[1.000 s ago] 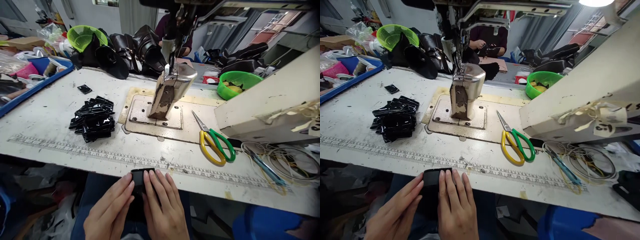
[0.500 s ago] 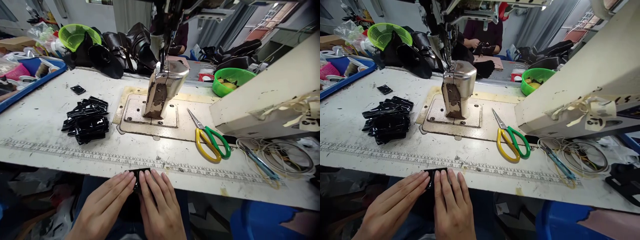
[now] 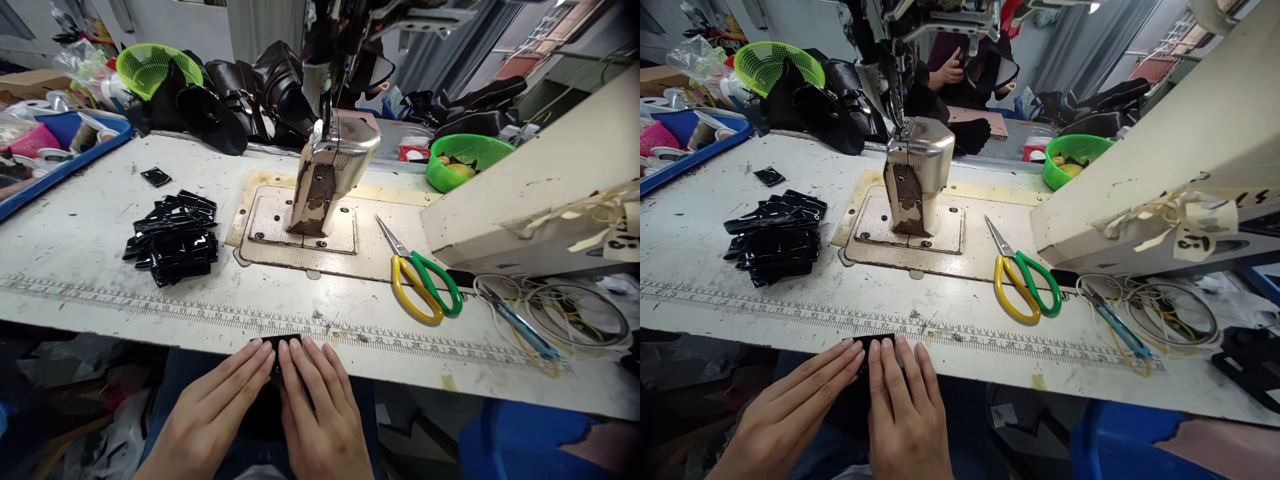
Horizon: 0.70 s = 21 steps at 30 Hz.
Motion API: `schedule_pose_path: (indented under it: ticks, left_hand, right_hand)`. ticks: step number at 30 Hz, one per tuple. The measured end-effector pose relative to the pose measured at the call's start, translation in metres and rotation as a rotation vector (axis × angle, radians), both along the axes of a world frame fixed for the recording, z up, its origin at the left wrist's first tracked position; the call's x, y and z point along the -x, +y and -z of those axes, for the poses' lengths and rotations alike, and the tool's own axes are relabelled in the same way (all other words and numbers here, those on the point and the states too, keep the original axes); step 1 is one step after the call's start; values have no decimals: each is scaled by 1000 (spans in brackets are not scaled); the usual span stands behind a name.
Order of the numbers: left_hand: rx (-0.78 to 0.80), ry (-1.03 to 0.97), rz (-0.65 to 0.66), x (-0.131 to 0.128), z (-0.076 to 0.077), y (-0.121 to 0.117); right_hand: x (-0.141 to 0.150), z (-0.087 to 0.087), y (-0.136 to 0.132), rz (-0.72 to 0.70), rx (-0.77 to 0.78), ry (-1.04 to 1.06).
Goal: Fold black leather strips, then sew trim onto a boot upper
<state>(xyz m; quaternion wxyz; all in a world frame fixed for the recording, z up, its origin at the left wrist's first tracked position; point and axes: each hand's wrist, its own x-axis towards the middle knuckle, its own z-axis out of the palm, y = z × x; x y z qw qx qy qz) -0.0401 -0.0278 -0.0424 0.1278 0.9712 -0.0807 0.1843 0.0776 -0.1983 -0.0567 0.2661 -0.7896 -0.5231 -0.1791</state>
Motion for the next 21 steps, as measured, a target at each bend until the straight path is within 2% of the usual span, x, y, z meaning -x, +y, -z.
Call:
schedule_pose_path:
  ticks: [11, 17, 21]
  left_hand:
    - [-64, 9, -14, -4, -6, 0]
    - [-2, -71, -22, -7, 7, 5]
    - [-36, -159, 83, -13, 11, 21]
  right_hand:
    - [-1, -1, -2, -4, 13, -4]
    - [-3, -4, 0, -21, 11, -37]
    - [-4, -3, 5, -3, -30, -54]
